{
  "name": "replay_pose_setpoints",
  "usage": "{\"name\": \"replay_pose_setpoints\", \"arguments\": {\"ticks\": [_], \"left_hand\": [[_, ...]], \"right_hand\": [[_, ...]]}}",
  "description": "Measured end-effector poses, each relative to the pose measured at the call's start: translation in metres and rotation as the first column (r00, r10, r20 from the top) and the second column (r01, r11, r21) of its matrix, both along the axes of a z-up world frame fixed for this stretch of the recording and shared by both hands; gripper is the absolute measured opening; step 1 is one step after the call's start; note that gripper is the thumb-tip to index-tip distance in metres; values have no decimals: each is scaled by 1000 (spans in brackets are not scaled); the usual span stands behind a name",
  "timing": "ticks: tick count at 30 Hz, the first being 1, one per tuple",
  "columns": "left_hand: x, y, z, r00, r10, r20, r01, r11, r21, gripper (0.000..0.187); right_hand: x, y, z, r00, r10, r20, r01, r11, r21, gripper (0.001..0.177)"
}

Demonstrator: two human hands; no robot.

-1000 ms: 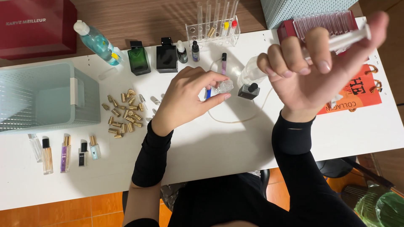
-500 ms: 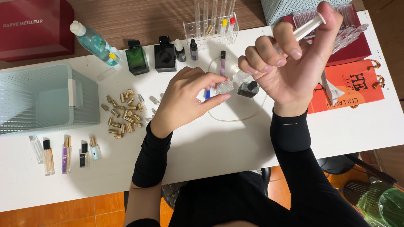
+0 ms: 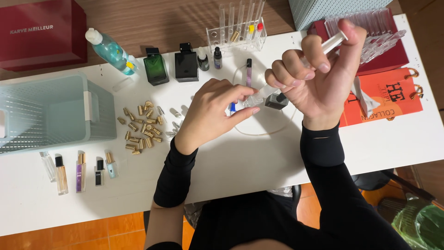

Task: Transferring liquid perfume into a small spray bottle using a syringe.

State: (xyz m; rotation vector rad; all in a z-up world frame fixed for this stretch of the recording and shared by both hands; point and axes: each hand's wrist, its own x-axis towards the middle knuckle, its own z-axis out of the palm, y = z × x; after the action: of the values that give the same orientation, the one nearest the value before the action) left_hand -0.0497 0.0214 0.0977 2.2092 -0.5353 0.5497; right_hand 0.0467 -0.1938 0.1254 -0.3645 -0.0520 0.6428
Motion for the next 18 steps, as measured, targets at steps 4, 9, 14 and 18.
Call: {"name": "replay_pose_setpoints", "arguments": {"ticks": [4,9,14,18], "left_hand": [[3,1,-1,1000,-19,-16,19,1000,-14,27],[4,2,-2,1000,10,-21,-9,1000,17,27],[-3,-1,3,1000,-3,3,3,1000,-9,27],[-3,-1,5,999,-30,13,30,999,-12,27]], "right_hand": [[4,-1,-6,1000,17,20,-17,1000,-17,64],[8,-1,-15,997,56,58,-52,997,-56,55],[4,-7,-26,900,115,420,-93,993,-72,56],[-1,-3,-16,905,116,409,-103,993,-55,52]]}}
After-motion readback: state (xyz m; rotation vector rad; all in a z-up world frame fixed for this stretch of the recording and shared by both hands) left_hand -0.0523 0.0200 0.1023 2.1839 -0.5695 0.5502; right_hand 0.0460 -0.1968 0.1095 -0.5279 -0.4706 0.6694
